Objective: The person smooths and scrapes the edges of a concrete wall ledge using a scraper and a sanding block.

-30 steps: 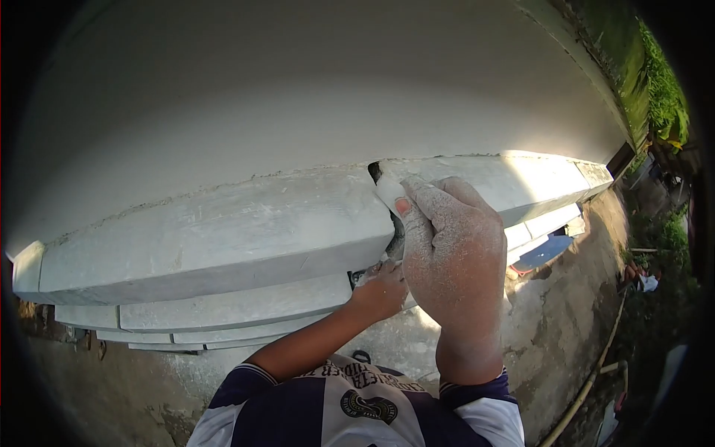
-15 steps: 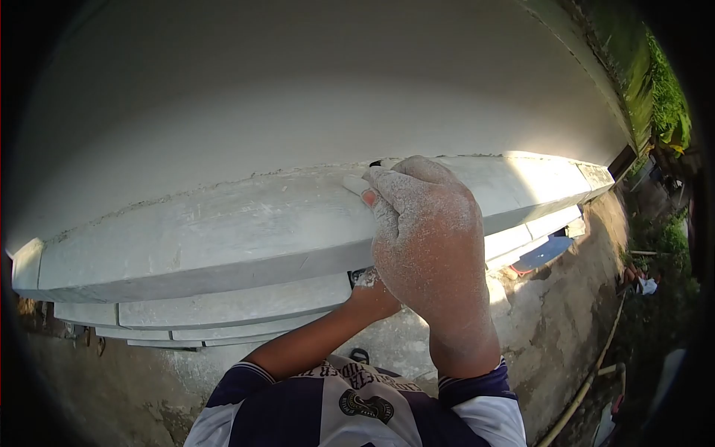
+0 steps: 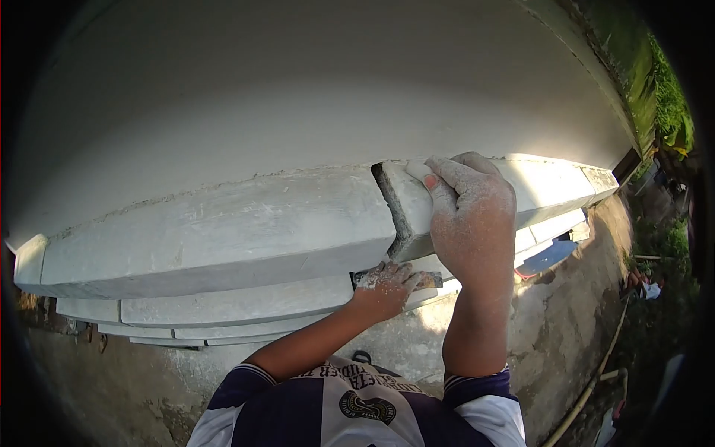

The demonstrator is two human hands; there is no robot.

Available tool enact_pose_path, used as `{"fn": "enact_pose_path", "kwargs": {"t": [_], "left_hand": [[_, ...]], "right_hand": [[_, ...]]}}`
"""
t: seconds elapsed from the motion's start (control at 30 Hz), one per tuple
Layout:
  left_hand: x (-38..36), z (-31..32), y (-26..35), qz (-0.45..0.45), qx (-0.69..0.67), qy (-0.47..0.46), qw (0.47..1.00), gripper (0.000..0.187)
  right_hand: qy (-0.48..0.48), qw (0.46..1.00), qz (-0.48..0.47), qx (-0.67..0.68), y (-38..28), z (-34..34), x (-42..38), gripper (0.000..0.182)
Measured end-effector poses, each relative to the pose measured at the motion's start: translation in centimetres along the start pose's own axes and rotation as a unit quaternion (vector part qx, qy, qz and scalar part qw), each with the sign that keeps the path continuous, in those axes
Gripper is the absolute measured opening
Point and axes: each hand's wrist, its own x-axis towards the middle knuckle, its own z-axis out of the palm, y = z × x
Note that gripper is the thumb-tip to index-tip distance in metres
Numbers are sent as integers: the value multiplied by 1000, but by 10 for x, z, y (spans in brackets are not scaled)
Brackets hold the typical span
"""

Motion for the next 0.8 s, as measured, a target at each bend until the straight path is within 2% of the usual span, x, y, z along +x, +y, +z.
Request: {"fn": "enact_pose_path", "kwargs": {"t": [0.03,0.1,0.13,0.23,0.3,0.4,0.5,0.63,0.7,0.8], "left_hand": [[-2,-13,4,-17,-22,-31,999,56],[-7,-40,13,-54,-64,-89,992,56],[-5,-31,9,-30,-46,-56,997,56],[-4,4,-2,25,2,22,999,58],[-11,6,-5,45,29,47,997,58],[-35,-21,3,94,95,106,985,64],[-69,-81,21,149,195,147,958,58],[-96,-127,27,190,244,221,925,51],[-106,-145,29,209,281,243,905,47],[-122,-165,38,189,342,250,886,42]], "right_hand": [[-20,996,-46,74,-7,2,-2,19],[-49,992,-43,109,-5,-2,0,19],[-63,989,-43,127,-5,-3,1,19],[-22,999,-10,39,24,-14,-1,21],[-20,994,95,43,47,-28,-1,21],[-14,985,162,66,81,-38,2,22],[4,992,122,41,81,-34,-1,21],[25,998,-28,43,56,-24,-12,23],[0,996,18,88,57,-27,-10,20],[-33,990,55,128,61,-32,-5,19]]}}
